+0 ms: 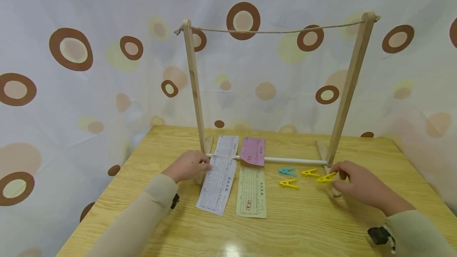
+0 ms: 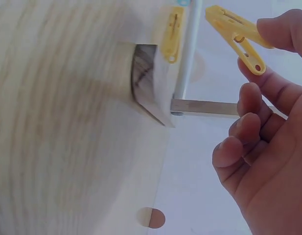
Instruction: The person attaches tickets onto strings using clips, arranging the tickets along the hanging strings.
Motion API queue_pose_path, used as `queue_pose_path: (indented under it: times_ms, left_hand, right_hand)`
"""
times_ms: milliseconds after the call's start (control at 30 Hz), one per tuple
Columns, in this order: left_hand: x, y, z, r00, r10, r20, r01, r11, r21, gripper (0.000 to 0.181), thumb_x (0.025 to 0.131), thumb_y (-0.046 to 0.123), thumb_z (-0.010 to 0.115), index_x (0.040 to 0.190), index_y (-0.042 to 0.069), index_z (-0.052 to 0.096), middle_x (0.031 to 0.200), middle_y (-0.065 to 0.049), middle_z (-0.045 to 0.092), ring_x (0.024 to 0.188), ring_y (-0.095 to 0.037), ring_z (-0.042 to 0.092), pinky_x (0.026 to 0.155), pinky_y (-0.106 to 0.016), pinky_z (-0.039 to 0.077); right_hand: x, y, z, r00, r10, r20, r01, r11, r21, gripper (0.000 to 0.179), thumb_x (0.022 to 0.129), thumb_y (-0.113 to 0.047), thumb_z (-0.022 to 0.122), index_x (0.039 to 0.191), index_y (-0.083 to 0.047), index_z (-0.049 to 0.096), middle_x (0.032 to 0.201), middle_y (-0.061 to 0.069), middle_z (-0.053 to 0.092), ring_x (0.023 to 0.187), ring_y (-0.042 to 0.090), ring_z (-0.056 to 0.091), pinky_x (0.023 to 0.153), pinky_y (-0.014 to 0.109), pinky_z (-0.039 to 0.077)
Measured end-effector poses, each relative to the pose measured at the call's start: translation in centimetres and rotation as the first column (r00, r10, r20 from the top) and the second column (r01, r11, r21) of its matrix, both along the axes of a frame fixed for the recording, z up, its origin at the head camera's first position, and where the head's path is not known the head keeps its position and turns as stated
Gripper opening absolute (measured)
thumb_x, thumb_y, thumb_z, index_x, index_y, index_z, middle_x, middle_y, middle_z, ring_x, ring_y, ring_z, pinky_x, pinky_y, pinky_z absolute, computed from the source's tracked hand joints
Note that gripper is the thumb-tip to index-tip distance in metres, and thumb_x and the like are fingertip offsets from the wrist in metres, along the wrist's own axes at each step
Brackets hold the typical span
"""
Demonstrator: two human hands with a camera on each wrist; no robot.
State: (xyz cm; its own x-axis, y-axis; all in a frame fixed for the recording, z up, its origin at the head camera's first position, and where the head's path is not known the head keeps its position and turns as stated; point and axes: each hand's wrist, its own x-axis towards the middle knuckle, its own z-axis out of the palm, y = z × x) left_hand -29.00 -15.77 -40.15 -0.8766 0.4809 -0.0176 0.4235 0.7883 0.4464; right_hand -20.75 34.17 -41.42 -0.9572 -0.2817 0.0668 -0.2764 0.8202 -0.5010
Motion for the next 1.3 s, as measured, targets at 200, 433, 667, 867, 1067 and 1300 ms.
queue_pose_path:
  times_ms: [200, 433, 667, 867, 1067, 1300]
  left_hand:
    - [0.3, 0.2, 0.8, 0.998, -0.044, -0.042, 0.045, 0.999, 0.028, 0.011, 0.099, 0.021, 0.068, 0.092, 0.016, 0.074, 0.093, 0.004, 0.067, 0.080, -0.014, 0.055, 0.072, -0.033, 0.047]
    - [0.8, 1.0, 2.4, 0.991, -0.104, -0.088, 0.107, 0.994, 0.033, 0.013, 0.100, 0.021, 0.067, 0.096, 0.013, 0.076, 0.093, 0.005, 0.067, 0.080, -0.013, 0.056, 0.073, -0.034, 0.048]
    - [1.3, 1.9, 4.8, 0.988, -0.128, -0.090, 0.133, 0.990, 0.047, 0.014, 0.101, 0.023, 0.065, 0.093, 0.016, 0.075, 0.087, 0.008, 0.066, 0.073, -0.013, 0.055, 0.067, -0.032, 0.046]
    - [1.6, 2.6, 6.5, 0.987, -0.137, -0.085, 0.146, 0.983, 0.112, 0.016, 0.102, 0.023, 0.064, 0.091, 0.017, 0.073, 0.082, 0.005, 0.065, 0.066, -0.012, 0.049, 0.060, -0.030, 0.041]
    - [1.4, 3.2, 7.8, 0.981, -0.146, -0.131, 0.169, 0.967, 0.189, 0.026, 0.103, 0.025, 0.062, 0.078, 0.018, 0.065, 0.066, 0.004, 0.046, 0.057, -0.011, 0.038, 0.057, -0.029, 0.035]
    - [1.3, 4.4, 9.5, 0.967, -0.156, -0.202, 0.200, 0.956, 0.217, 0.030, 0.104, 0.025, 0.061, 0.075, 0.016, 0.059, 0.072, 0.001, 0.046, 0.063, -0.014, 0.039, 0.061, -0.031, 0.036]
  right_hand:
    - [0.0, 0.2, 1.0, 0.999, 0.006, -0.034, -0.007, 0.999, -0.037, 0.023, 0.099, -0.025, 0.067, 0.116, -0.010, 0.063, 0.090, 0.004, 0.044, 0.071, 0.014, 0.038, 0.057, 0.033, 0.033]
    - [0.0, 0.5, 2.1, 0.997, -0.001, -0.072, -0.003, 0.999, -0.051, 0.023, 0.100, -0.027, 0.067, 0.115, -0.010, 0.062, 0.090, 0.004, 0.046, 0.068, 0.014, 0.038, 0.057, 0.032, 0.033]
    - [0.2, 0.6, 3.5, 0.991, 0.007, -0.137, -0.024, 0.992, -0.120, 0.019, 0.098, -0.022, 0.069, 0.112, -0.011, 0.062, 0.090, 0.006, 0.047, 0.064, 0.016, 0.038, 0.055, 0.031, 0.033]
    - [0.3, 0.8, 4.7, 0.984, 0.008, -0.181, -0.033, 0.990, -0.135, 0.021, 0.098, -0.020, 0.070, 0.114, -0.009, 0.062, 0.093, 0.006, 0.048, 0.068, 0.017, 0.038, 0.056, 0.030, 0.033]
    - [0.1, 1.2, 6.4, 0.969, 0.001, -0.248, -0.039, 0.988, -0.149, 0.022, 0.097, -0.016, 0.071, 0.116, -0.011, 0.062, 0.092, 0.006, 0.048, 0.071, 0.016, 0.036, 0.058, 0.029, 0.031]
    - [-0.2, 1.3, 9.0, 0.925, -0.004, -0.379, -0.051, 0.989, -0.135, 0.025, 0.094, -0.010, 0.073, 0.118, -0.013, 0.067, 0.090, 0.001, 0.051, 0.071, 0.013, 0.038, 0.058, 0.026, 0.031]
